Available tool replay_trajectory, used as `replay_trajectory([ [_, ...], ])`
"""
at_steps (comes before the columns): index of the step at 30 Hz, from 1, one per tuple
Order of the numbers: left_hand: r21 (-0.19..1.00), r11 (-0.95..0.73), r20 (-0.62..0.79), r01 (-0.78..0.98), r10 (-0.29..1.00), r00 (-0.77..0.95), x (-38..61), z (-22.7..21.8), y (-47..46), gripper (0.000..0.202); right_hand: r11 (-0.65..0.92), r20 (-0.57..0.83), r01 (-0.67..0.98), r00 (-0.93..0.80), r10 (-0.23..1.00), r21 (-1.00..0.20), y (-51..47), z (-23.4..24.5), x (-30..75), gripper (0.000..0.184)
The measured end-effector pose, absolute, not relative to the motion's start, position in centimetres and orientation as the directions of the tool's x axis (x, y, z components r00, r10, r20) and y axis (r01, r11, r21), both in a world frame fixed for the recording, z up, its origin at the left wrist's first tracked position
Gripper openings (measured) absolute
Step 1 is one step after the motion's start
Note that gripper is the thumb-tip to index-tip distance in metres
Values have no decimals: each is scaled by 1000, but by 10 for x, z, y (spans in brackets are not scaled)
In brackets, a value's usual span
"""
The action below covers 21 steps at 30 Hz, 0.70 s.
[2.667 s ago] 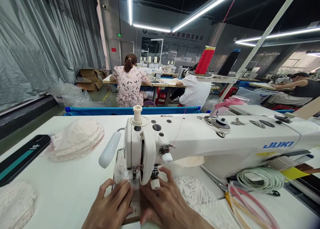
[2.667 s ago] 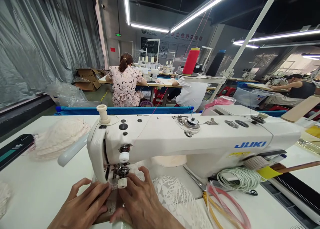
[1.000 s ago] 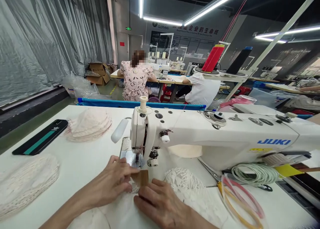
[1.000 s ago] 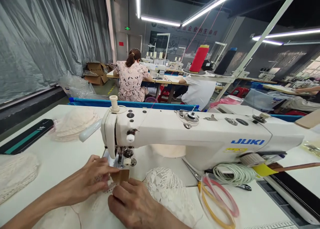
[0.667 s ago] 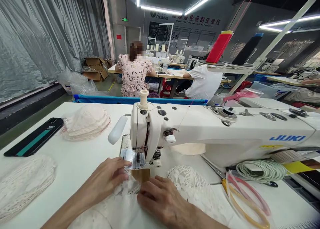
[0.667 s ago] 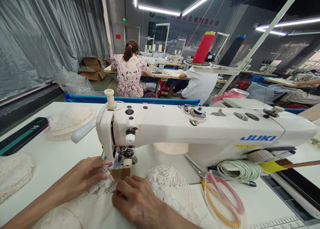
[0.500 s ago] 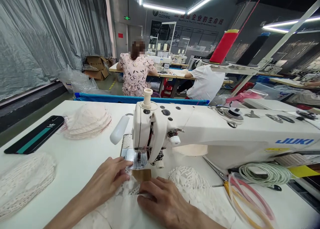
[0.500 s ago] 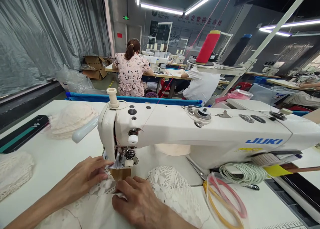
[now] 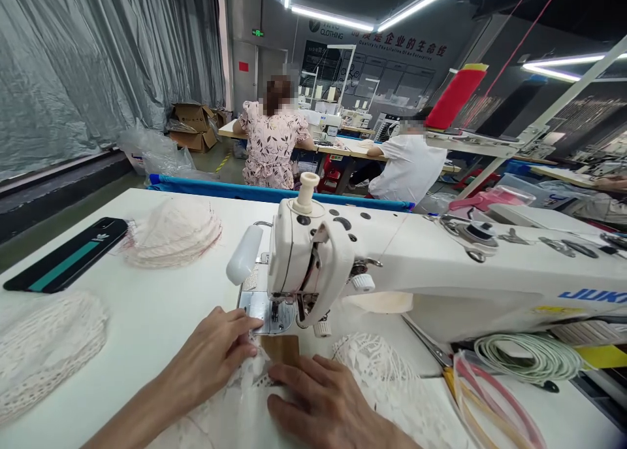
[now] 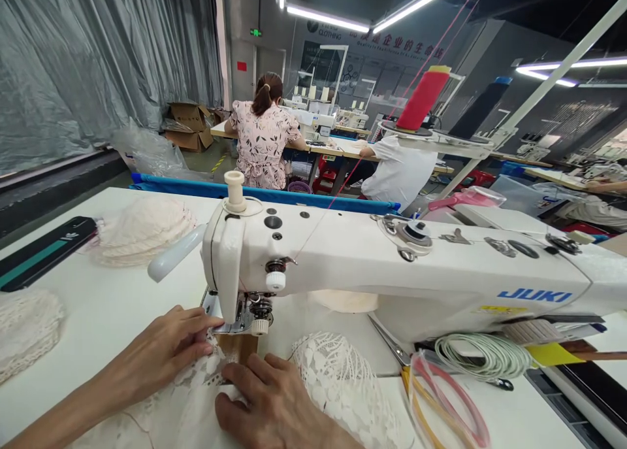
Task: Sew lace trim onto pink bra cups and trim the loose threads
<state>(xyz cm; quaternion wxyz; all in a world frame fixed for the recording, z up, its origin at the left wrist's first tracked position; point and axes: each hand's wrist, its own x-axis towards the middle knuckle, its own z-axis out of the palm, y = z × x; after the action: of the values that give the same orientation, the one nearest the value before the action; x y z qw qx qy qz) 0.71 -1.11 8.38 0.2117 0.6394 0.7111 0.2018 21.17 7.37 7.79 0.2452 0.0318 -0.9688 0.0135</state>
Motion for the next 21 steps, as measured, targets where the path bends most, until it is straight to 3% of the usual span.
replay_trajectory([
  [8,488,61,88,871,989,-119,4,80,-12,20,999,459,-42,-887,-45,17,72,82,210,20],
  [14,205,-50,430,977,902,-44,13,96,-22,26,998,490,-1,-871,-29,56,70,80,210,18],
  [18,123,-211,348,970,924,157,31,86,-28,28,997,503,3,-864,-33,71,67,79,209,16],
  [21,34,-217,290,976,936,198,30,76,-25,20,996,540,35,-842,-11,76,67,75,207,12],
])
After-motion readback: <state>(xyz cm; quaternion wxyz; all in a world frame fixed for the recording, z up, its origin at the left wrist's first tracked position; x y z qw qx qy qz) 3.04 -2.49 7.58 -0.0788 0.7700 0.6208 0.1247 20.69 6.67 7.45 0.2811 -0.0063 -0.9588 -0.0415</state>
